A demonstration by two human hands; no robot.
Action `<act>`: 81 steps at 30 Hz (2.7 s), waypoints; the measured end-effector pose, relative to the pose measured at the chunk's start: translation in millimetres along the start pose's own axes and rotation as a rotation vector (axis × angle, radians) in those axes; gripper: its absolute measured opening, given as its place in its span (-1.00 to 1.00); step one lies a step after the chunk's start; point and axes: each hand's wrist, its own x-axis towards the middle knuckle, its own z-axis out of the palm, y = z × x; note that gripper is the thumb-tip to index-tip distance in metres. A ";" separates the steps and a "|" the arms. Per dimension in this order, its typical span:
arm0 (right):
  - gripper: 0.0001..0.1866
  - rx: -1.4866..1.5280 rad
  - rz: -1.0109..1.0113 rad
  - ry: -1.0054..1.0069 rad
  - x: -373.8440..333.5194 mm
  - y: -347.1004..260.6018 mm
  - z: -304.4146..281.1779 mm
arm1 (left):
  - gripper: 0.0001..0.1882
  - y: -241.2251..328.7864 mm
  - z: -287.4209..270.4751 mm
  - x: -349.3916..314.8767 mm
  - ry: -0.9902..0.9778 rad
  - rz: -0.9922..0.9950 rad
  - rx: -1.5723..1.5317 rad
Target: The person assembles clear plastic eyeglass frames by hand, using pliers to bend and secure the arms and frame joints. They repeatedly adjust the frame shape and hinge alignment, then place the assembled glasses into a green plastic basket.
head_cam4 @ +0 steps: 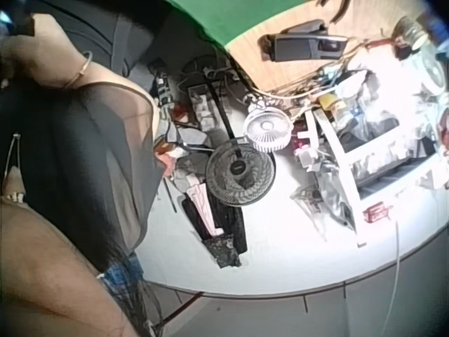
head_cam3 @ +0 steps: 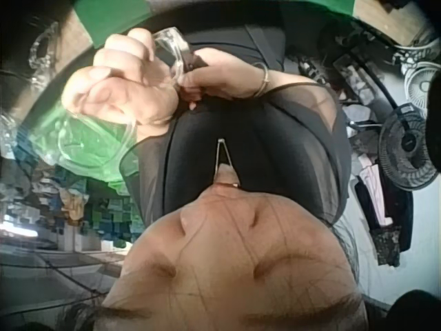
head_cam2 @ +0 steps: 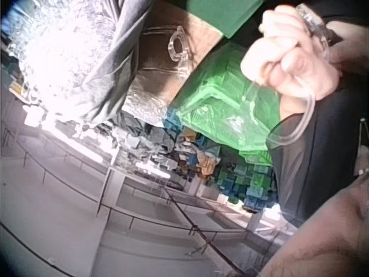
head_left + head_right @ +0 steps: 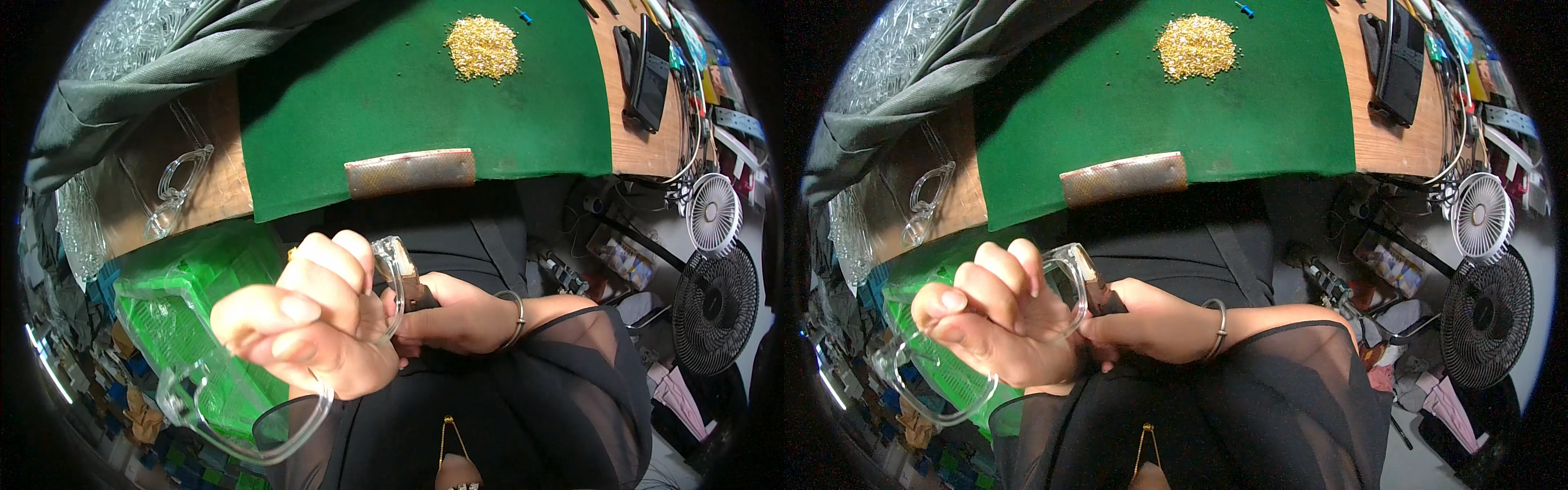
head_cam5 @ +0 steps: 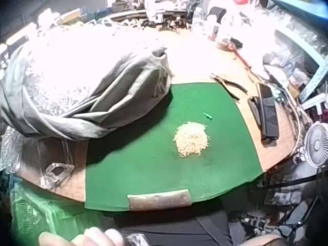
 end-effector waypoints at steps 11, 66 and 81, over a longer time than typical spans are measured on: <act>-0.79 -0.053 0.149 -0.048 -6.2 -29.0 6.7 | -0.70 5.2 -4.7 2.9 -0.004 -0.017 -0.206; -0.76 -1.110 -0.526 0.455 -31.9 -92.2 -15.6 | -0.37 7.2 -24.4 7.0 -0.350 -0.531 0.108; -0.80 -2.058 -0.608 1.007 -21.6 -144.8 -97.4 | 0.08 -8.5 -4.9 7.4 -0.181 -0.292 -0.042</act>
